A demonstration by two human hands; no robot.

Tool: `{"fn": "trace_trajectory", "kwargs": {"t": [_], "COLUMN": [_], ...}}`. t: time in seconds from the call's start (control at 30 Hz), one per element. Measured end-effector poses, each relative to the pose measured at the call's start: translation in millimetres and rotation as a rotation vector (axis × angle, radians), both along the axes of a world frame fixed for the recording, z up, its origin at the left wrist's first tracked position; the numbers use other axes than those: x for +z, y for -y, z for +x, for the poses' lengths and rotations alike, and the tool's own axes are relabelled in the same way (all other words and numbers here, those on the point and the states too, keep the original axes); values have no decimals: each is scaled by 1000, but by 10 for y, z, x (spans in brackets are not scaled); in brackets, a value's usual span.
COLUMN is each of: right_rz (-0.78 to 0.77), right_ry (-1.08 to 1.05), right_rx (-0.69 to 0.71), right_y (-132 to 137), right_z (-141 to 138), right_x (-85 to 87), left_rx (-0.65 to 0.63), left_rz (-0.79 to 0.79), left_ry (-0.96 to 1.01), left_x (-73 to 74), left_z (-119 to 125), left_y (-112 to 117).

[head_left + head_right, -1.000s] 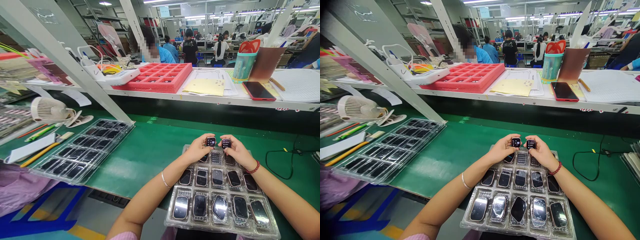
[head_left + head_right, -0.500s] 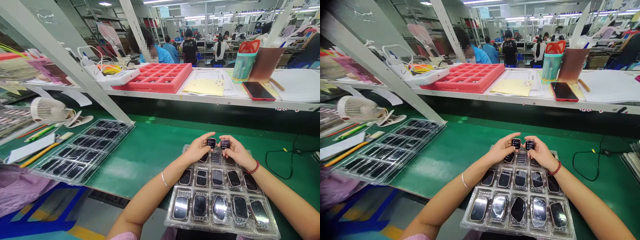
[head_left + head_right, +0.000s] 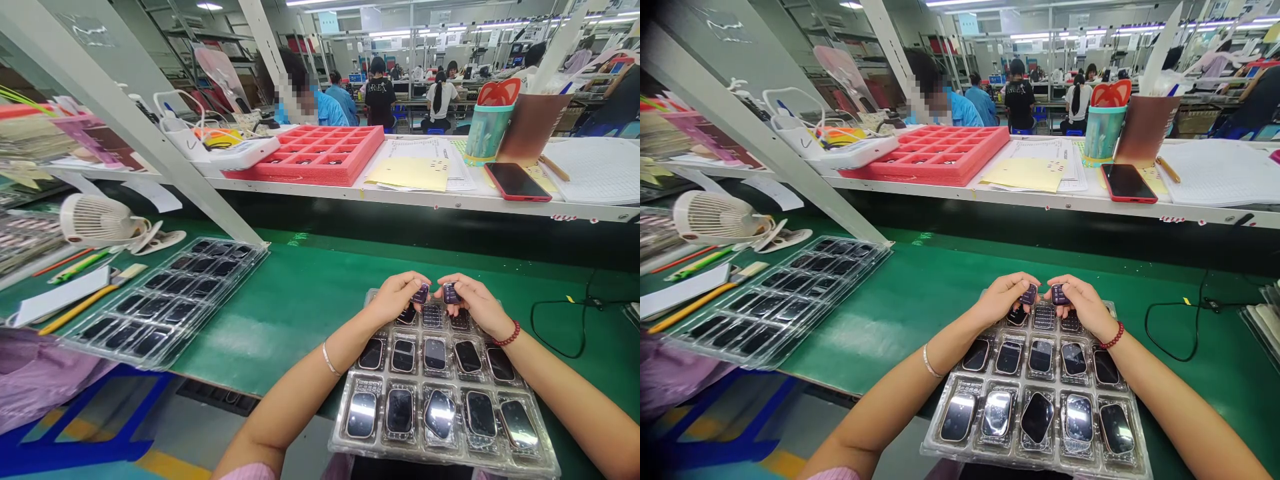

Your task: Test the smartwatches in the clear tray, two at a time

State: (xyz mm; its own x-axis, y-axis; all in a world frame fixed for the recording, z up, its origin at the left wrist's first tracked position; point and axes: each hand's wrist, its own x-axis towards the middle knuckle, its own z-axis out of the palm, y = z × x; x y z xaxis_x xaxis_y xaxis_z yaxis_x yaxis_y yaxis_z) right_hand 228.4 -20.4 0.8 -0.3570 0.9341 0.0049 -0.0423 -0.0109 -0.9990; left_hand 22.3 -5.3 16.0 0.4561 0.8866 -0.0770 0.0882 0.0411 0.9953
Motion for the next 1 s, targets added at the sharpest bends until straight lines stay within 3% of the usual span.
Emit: {"fn": "trace_trajectory", "kwargs": {"t": [0.7,1.0], "right_rz": [66,24], "right_ry": [39,58], "right_rx": [21,10], "right_y": [9,0], "right_z": [-5,8], "right_x": [21,30], "left_rx": [24,18], "left_rz": [77,46], "left_ry": [-4,-7], "left_x": [-12,-18], "left_z": [12,8], "left_y": [9,-10]}}
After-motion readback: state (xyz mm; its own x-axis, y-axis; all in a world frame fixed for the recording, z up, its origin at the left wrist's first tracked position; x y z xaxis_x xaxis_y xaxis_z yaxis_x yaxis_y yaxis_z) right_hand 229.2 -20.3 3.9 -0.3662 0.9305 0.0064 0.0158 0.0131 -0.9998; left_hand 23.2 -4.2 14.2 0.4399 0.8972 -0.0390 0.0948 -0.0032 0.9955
